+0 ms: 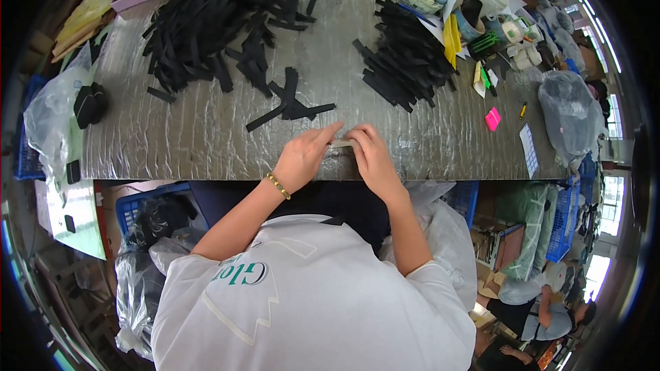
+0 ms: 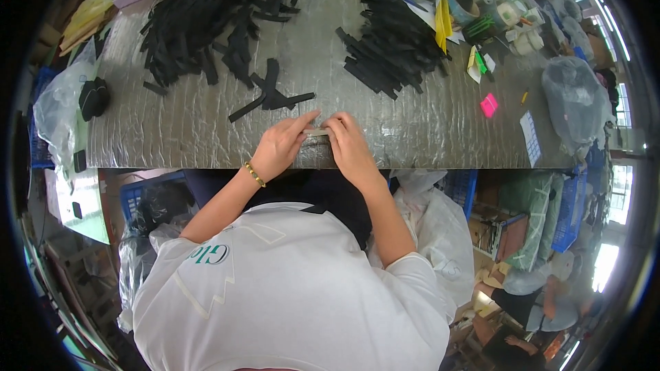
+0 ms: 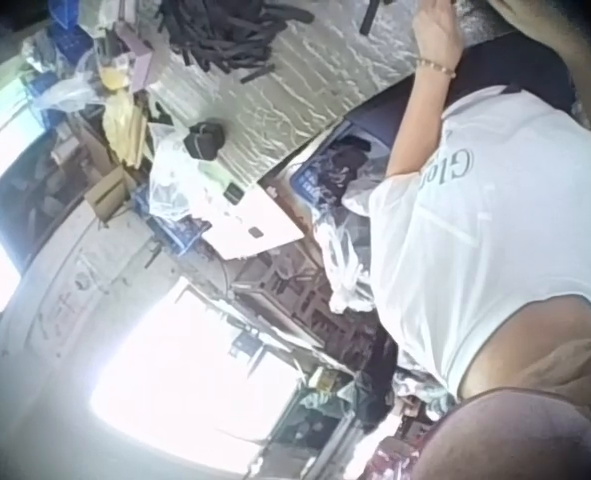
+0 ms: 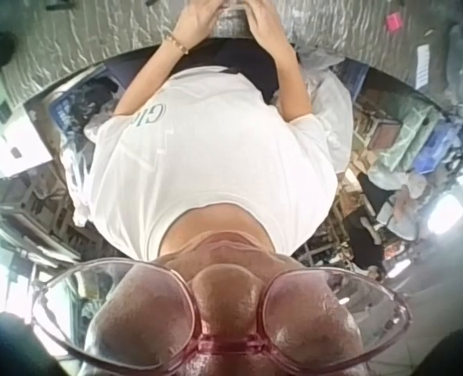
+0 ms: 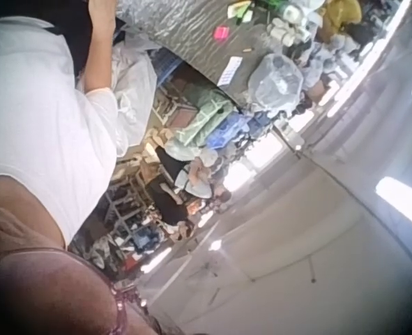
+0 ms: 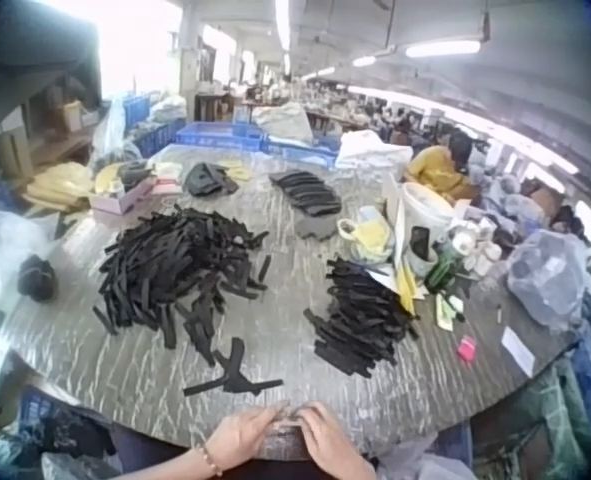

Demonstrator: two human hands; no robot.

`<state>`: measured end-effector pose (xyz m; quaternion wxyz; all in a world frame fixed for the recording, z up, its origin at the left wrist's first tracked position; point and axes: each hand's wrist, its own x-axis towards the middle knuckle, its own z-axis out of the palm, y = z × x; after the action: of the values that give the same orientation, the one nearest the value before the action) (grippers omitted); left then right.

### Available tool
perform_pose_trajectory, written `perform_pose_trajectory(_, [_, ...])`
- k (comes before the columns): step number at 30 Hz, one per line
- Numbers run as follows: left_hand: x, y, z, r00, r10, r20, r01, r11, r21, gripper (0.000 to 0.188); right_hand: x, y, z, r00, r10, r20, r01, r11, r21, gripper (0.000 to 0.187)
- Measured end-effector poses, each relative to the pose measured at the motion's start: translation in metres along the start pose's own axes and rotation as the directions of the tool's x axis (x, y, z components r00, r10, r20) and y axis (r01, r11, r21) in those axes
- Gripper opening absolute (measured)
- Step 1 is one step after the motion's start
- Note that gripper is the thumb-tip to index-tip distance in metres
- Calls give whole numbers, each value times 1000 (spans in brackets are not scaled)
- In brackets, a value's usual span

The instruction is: Peeling adhesive backing from small white strips and sticking them onto black shoe components.

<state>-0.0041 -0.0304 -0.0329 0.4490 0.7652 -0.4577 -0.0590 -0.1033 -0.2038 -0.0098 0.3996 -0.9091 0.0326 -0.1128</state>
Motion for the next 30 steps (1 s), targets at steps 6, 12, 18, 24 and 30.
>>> perform_pose_trajectory(6, [2, 4, -5, 992, 99, -80, -99, 995, 5, 30, 3, 12, -5, 998, -34, 46, 38, 995, -90, 21])
perform_pose_trajectory(12, [1, -1, -29, 989, 44, -141, -44, 999, 0, 17, 10, -12, -5, 994, 18, -103, -10, 997, 79, 26])
perform_pose_trajectory(18, [-6, -14, -49, 936, -99, -339, 80, 994, -70, 16, -6, 31, -10, 981, -178, -81, 147, 945, -294, 21])
perform_pose_trajectory(24, [-11, -13, -56, 916, -140, -377, 120, 990, -77, 15, 33, 34, -15, 954, -214, -210, 99, 885, -454, 22])
perform_pose_trajectory(30, [-10, -5, -54, 916, -149, -373, 120, 988, -99, 16, 63, 29, 20, 887, -454, -88, 360, 796, -486, 21])
